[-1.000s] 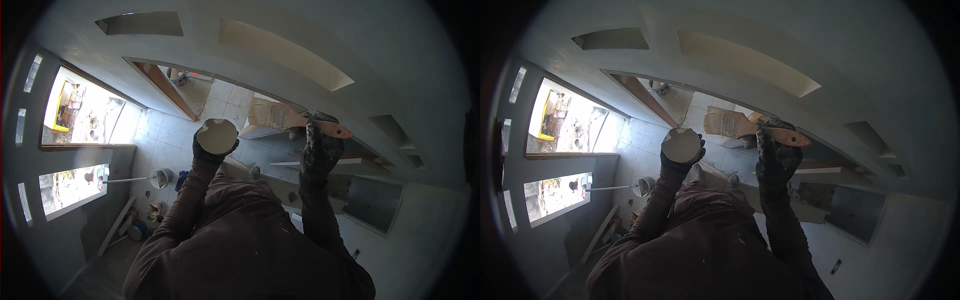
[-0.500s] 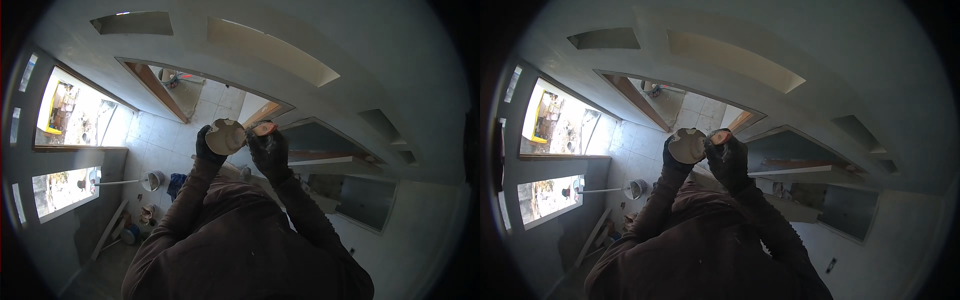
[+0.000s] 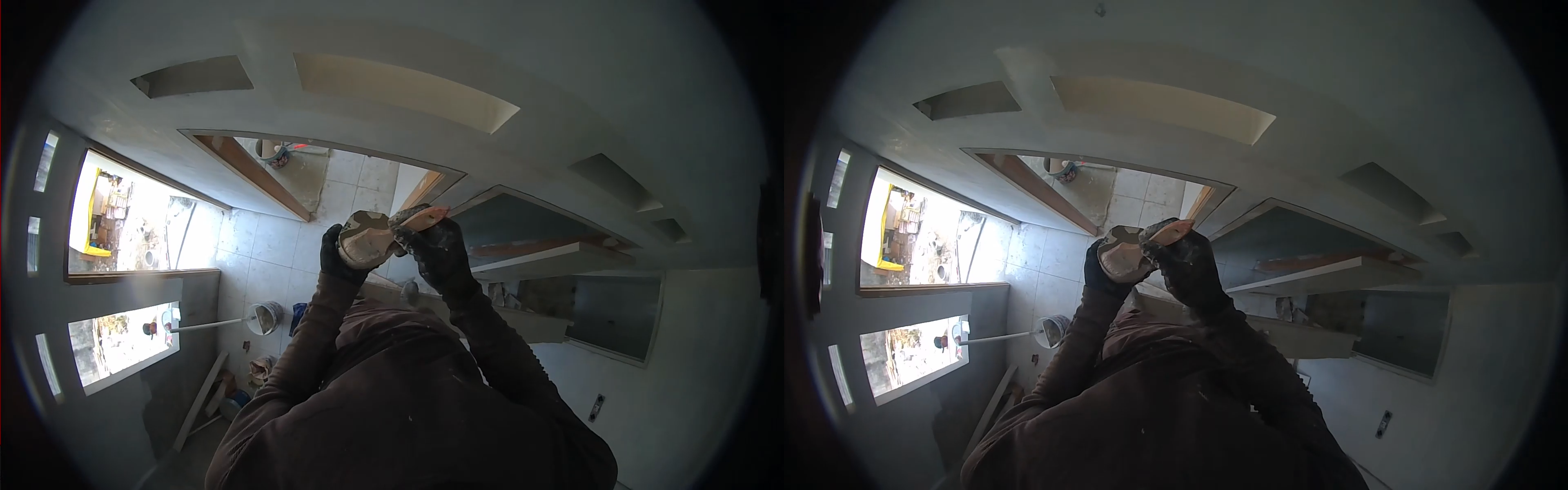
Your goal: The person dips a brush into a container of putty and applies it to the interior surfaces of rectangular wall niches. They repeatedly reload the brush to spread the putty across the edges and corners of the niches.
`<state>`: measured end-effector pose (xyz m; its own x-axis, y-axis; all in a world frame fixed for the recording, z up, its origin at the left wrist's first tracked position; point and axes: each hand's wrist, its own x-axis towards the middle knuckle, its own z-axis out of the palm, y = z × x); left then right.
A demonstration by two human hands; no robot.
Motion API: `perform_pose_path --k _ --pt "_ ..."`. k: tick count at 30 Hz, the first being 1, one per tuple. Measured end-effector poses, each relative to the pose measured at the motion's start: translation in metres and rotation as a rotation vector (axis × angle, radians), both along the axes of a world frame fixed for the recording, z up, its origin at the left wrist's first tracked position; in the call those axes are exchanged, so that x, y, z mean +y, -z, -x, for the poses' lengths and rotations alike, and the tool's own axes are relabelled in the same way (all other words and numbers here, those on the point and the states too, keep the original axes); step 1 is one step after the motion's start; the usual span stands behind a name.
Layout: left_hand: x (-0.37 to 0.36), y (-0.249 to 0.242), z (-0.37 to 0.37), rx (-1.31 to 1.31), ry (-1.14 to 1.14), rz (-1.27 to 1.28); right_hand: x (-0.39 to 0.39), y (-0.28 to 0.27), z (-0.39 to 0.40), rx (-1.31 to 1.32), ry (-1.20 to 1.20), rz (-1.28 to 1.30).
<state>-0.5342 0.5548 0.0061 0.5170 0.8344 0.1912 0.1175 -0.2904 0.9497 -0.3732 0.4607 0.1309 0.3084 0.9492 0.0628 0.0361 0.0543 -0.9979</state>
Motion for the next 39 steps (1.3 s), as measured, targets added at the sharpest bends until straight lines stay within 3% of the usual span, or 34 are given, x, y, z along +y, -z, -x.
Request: perform_pose_path --k 2,4,6,7,13,16,17,18,20,22,24,25,27,31,33,34,36,37,39 --pt "-0.007 -0.021 -0.007 -0.007 -0.009 -0.022 -0.006 0.003 -0.006 -0.021 0.039 0.013" --pt "-0.008 -0.038 -0.010 -0.014 -0.017 -0.045 -0.010 0.006 -0.009 0.341 0.177 0.057" --pt "-0.006 -0.047 -0.013 0.187 -0.076 -0.333 -0.017 0.013 -0.014 0.411 0.236 0.068" --pt "-0.007 -0.052 -0.014 0.187 -0.063 -0.341 -0.022 0.018 -0.017 0.477 0.289 0.086" --pt "-0.021 -0.070 -0.015 0.352 -0.026 -0.429 -0.050 0.049 -0.039 0.574 0.410 0.032" --pt "-0.030 -0.058 -0.011 0.210 -0.042 -0.323 -0.064 0.065 -0.056 0.734 0.477 -0.074" --pt "-0.034 -0.060 -0.016 -0.036 -0.061 0.131 -0.063 0.080 -0.057 0.195 0.522 -0.190" --pt "-0.037 -0.061 -0.019 -0.281 -0.078 0.588 -0.070 0.092 -0.066 0.197 0.529 -0.198" --pt "-0.025 -0.035 -0.007 -0.371 -0.011 0.695 -0.073 0.068 -0.078 0.945 0.676 -0.156" --pt "-0.017 -0.025 0.003 -0.456 0.054 0.804 -0.062 0.046 -0.073 0.813 0.809 -0.227" --pt "-0.015 -0.022 0.008 -0.365 0.075 0.718 -0.054 0.042 -0.072 0.318 0.925 -0.405" --pt "-0.014 -0.019 0.012 -0.358 0.079 0.716 -0.050 0.041 -0.071 0.323 0.932 -0.407" --pt "-0.013 -0.012 0.019 -0.415 0.086 0.800 -0.039 0.037 -0.070 -0.446 1.028 -0.324" --pt "-0.008 -0.009 0.031 -0.630 0.054 1.041 0.001 0.049 -0.059 -0.606 1.039 -0.399" --pt "-0.010 -0.025 0.034 -0.228 0.053 0.677 0.022 0.058 -0.050 -0.664 1.011 -0.438" --pt "-0.007 -0.023 0.039 -0.226 0.050 0.673 0.034 0.059 -0.044 -0.672 0.997 -0.472" --pt "-0.002 -0.020 0.051 -0.571 -0.031 1.003 0.055 0.060 -0.031 -0.663 0.982 -0.495" --pt "0.000 -0.024 0.055 -0.573 -0.040 0.997 0.064 0.061 -0.026 -0.644 0.960 -0.500" --pt "0.004 -0.031 0.062 0.021 -0.007 0.344 0.084 0.061 -0.015 -0.643 0.899 -0.555"
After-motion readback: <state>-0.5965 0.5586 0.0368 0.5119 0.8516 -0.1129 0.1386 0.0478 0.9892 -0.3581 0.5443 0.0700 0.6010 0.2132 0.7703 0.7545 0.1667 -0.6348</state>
